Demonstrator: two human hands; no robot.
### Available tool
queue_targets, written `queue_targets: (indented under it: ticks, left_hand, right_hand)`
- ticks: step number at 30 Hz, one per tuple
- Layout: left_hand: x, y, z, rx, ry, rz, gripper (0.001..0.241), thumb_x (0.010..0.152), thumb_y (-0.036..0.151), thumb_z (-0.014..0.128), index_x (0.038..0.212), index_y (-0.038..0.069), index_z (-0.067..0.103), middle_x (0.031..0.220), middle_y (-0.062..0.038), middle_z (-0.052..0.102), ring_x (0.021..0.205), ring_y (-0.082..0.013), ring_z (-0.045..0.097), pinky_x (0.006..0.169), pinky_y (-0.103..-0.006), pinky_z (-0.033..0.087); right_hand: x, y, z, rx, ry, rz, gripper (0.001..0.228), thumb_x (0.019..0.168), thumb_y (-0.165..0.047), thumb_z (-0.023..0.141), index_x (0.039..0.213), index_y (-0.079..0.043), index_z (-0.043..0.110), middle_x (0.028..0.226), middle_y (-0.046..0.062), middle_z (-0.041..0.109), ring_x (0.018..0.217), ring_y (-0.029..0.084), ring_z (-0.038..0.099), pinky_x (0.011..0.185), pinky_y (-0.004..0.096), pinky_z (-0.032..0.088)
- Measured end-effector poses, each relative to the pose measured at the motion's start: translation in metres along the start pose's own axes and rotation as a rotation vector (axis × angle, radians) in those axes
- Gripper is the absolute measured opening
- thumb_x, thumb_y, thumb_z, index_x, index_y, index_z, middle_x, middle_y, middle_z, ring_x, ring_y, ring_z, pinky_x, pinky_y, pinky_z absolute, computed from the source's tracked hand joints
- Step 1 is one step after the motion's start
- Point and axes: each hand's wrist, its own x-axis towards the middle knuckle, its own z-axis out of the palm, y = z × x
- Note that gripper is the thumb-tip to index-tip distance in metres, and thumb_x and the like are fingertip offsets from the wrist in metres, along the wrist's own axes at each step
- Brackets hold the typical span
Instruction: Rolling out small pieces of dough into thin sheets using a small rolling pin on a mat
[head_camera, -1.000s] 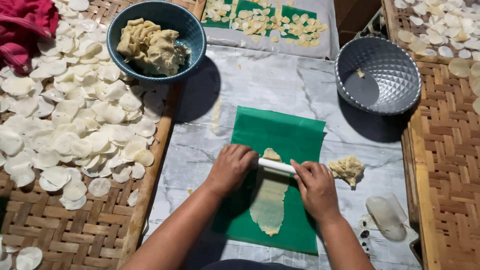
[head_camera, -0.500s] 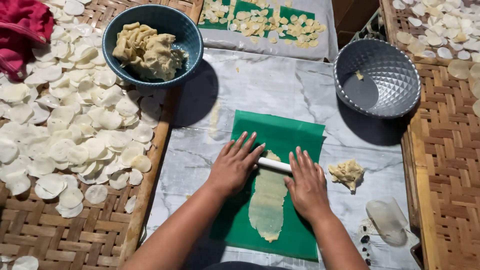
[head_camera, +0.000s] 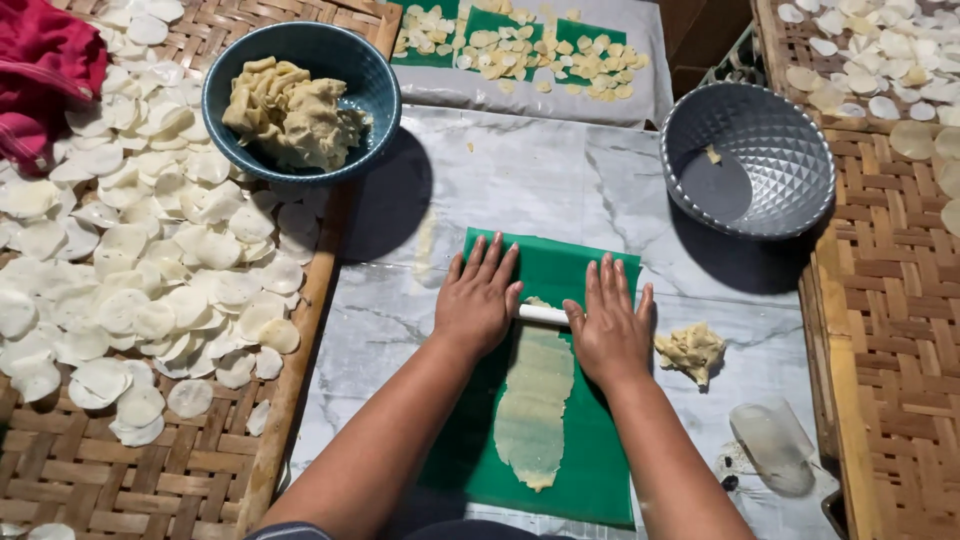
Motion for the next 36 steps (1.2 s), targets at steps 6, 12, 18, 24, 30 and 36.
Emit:
queue_targets:
  ticks: [6,12,18,24,30,36]
  left_hand:
    - [-0.067,0.010,-0.013,0.036,0.227,0.133,0.063,0.104,0.040,0.045,0.159,0.011,0.038,0.167,-0.008,0.034,0.155,-0.0271,0.029,0.123,-0.0454,0.022]
    - [-0.075,-0.002,-0.021,-0.217,0.234,0.149,0.031,0.094,0.023,0.061,0.122,0.011,0.069,0.144,-0.010,0.059,0.141,-0.0311,0.049,0.113,-0.0454,0.040]
    - [-0.039,-0.033,0.018,0.096,0.422,0.313,0.023,0.098,0.034,0.061,0.119,0.027,0.066,0.106,0.001,0.063,0.109,-0.0233,0.063,0.094,-0.0394,0.050]
    - [-0.021,-0.016,-0.026,-0.080,0.116,0.212,0.053,0.103,0.035,0.052,0.154,0.022,0.047,0.161,-0.017,0.042,0.150,-0.0385,0.037,0.113,-0.0507,0.039]
    - [0.002,-0.010,-0.026,-0.006,-0.012,0.105,0.055,0.108,0.044,0.035,0.158,0.021,0.042,0.164,-0.013,0.038,0.153,-0.0362,0.031,0.119,-0.0493,0.031]
    - [-0.048,-0.005,-0.027,-0.074,0.080,0.170,0.057,0.102,0.029,0.052,0.157,0.018,0.042,0.165,-0.013,0.038,0.152,-0.0362,0.031,0.119,-0.0510,0.028]
  right_hand:
    - [-0.082,-0.024,-0.010,0.060,0.177,-0.072,0.077,0.099,-0.043,0.046,0.159,0.002,0.027,0.170,0.023,0.021,0.156,0.036,0.022,0.124,0.055,0.014]
    - [-0.085,-0.030,-0.063,0.374,0.246,-0.145,0.049,0.083,-0.002,0.068,0.131,-0.011,0.066,0.114,0.005,0.065,0.100,0.027,0.059,0.092,0.041,0.047]
    - [-0.052,0.012,-0.014,0.159,0.372,-0.242,0.051,0.090,-0.015,0.067,0.139,-0.026,0.065,0.107,0.003,0.058,0.102,0.026,0.061,0.091,0.041,0.047]
    - [-0.024,-0.003,-0.020,0.012,0.053,-0.126,0.063,0.108,-0.045,0.033,0.159,-0.009,0.036,0.163,0.019,0.039,0.151,0.036,0.033,0.120,0.061,0.022]
    - [0.014,0.002,-0.016,0.000,-0.089,-0.004,0.076,0.107,-0.064,0.023,0.162,-0.013,0.028,0.171,0.015,0.023,0.157,0.032,0.020,0.120,0.069,0.011]
    - [-0.051,-0.012,-0.015,0.102,0.014,-0.033,0.072,0.108,-0.053,0.029,0.165,-0.011,0.020,0.171,0.017,0.018,0.156,0.035,0.018,0.122,0.062,0.009]
